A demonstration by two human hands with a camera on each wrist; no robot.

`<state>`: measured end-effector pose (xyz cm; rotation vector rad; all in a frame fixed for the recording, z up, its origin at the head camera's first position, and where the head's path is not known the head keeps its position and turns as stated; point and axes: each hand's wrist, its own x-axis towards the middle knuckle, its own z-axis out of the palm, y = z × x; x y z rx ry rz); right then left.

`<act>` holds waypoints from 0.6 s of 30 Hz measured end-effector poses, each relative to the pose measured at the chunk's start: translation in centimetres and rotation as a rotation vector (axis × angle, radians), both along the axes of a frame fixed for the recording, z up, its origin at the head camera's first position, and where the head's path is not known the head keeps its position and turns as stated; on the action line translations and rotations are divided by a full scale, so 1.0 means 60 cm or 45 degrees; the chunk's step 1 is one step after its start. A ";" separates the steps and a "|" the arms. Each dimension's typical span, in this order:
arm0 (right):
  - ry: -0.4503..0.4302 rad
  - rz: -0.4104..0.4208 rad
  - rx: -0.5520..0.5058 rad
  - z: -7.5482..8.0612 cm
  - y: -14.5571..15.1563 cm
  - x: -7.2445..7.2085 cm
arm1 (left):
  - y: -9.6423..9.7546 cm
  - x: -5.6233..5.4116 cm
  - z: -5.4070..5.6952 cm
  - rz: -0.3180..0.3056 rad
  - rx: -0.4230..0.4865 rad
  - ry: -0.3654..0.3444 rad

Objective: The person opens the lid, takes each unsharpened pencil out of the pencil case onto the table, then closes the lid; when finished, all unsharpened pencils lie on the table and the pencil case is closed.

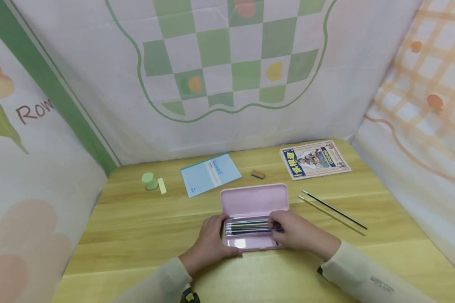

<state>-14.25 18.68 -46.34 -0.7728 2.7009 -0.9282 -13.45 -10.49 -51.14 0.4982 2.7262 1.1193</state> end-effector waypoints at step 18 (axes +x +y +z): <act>0.224 -0.294 -0.244 0.029 0.071 0.030 | 0.000 -0.001 -0.004 0.003 0.000 0.018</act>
